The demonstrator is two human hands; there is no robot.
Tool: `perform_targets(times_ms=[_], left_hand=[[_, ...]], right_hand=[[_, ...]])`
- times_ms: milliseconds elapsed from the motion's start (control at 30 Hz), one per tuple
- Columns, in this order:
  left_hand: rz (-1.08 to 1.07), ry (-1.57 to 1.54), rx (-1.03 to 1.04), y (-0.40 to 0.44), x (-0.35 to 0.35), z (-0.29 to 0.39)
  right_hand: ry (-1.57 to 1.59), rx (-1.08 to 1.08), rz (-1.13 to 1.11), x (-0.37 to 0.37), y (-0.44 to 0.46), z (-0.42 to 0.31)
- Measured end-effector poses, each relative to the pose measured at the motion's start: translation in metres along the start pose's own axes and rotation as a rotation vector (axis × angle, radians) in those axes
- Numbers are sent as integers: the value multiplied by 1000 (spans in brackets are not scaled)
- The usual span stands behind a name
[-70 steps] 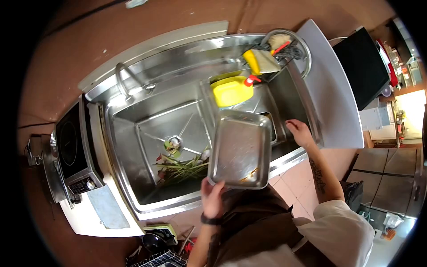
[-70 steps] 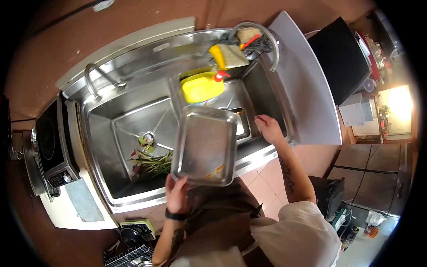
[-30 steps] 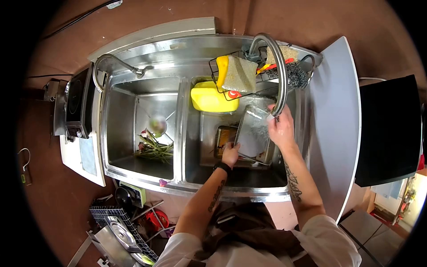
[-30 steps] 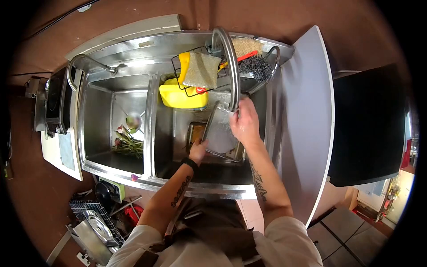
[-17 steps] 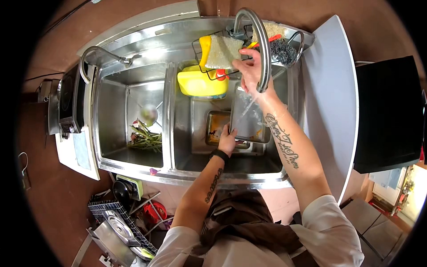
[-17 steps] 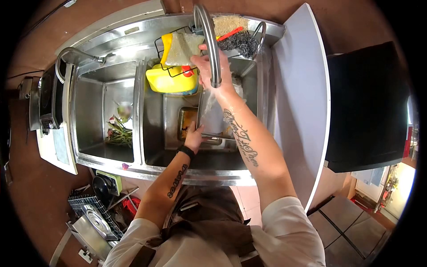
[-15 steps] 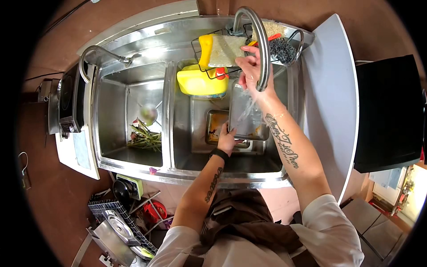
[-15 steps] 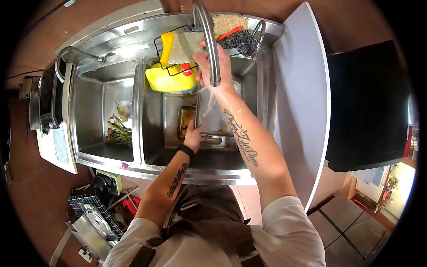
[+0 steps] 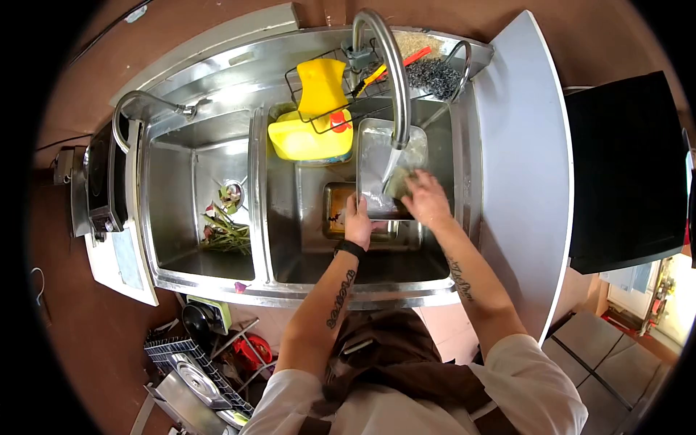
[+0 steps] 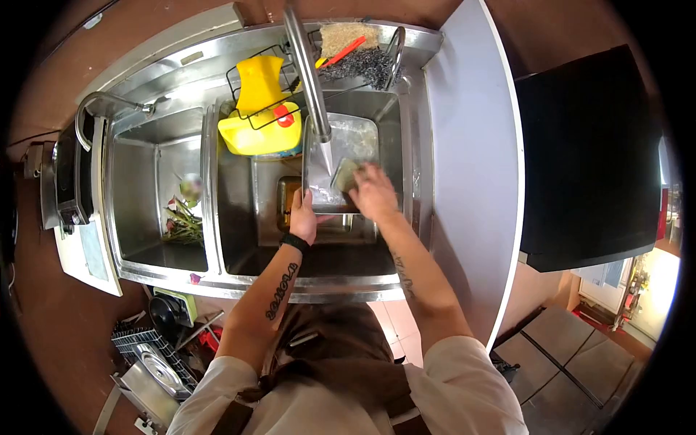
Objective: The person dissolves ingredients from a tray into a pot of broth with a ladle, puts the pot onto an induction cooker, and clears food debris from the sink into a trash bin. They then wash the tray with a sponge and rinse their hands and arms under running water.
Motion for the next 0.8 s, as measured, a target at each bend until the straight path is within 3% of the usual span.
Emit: perform_targets(times_ms=[133, 233, 300, 333, 367, 400, 500, 633, 767, 800], left_hand=[[-13, 64, 12, -14, 3, 2], [5, 111, 52, -15, 9, 12], [37, 107, 74, -17, 9, 12], [52, 88, 89, -12, 10, 12], [64, 68, 108, -6, 11, 14], [75, 90, 81, -5, 10, 15], [49, 127, 334, 20, -5, -10], [214, 165, 238, -30, 34, 17], [170, 367, 446, -25, 29, 15], [189, 272, 297, -30, 31, 21]], right_hand=[[40, 41, 96, 37, 45, 15], [153, 128, 12, 16, 86, -2], [272, 28, -67, 16, 79, -31], [140, -115, -5, 31, 72, -40], [354, -1, -26, 42, 60, -51], [425, -48, 8, 35, 48, -60], [601, -7, -121, 24, 23, -63], [247, 93, -274, 37, 0, -26], [186, 82, -29, 47, 11, 6], [219, 130, 74, 55, 25, 10]])
Point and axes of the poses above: each hand's wrist, its own y-axis towards the middle knuckle, its own x-axis out of the palm, z = x × y, the point moved 2 cm from there along y, towards the middle knuckle, and after that the axes turned 6 degrees about -x, right-handed, at the moved point
